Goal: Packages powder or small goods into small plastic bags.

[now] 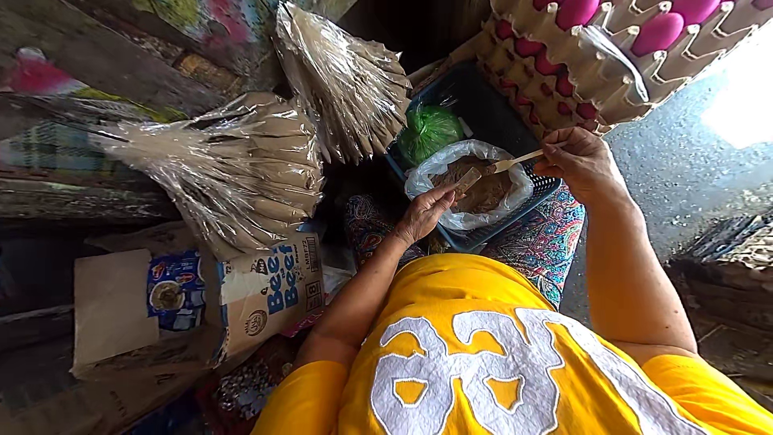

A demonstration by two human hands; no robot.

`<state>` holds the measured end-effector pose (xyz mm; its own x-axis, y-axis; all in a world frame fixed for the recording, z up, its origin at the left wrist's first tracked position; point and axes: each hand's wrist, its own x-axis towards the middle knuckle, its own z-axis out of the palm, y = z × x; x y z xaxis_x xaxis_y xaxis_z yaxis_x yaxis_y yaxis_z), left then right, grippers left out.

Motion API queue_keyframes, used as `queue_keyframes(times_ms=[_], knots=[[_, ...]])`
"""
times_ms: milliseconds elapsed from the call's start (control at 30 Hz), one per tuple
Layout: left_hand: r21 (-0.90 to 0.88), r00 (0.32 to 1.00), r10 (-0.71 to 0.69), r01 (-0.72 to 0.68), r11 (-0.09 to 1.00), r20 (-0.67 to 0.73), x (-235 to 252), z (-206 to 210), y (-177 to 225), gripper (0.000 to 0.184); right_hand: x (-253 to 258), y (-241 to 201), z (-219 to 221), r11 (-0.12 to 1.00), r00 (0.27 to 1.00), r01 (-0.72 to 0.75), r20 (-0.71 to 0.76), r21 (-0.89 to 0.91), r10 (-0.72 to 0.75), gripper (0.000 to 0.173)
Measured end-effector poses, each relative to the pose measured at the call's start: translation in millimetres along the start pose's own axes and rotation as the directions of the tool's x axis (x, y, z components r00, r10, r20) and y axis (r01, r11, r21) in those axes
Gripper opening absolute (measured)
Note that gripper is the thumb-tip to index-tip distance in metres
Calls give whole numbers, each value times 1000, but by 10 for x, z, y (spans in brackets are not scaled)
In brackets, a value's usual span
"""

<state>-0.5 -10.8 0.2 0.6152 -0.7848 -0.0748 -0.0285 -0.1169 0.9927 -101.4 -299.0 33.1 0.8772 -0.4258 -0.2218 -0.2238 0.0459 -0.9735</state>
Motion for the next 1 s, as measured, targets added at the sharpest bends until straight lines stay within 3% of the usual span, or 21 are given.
queue_keyframes(times_ms=[200, 433, 833, 1000], knots=[[21, 1000, -19, 19, 1000, 11, 4, 3, 29, 38, -20, -63, -39, 995, 1000, 13, 17, 97, -14, 9], [53, 1000, 3, -5, 999, 23, 18, 9, 17, 37, -155, -367, -65, 975, 987, 131, 74, 178, -146, 12], [85, 999, 9, -14, 996, 53, 24, 6, -17, 37, -180, -452, 51, 977, 964, 214, 159, 22, -215, 12], [83, 998, 8, -13, 996, 57, 29, 19, -21, 37, -302, -581, 217, 893, 929, 358, 202, -273, -310, 17]])
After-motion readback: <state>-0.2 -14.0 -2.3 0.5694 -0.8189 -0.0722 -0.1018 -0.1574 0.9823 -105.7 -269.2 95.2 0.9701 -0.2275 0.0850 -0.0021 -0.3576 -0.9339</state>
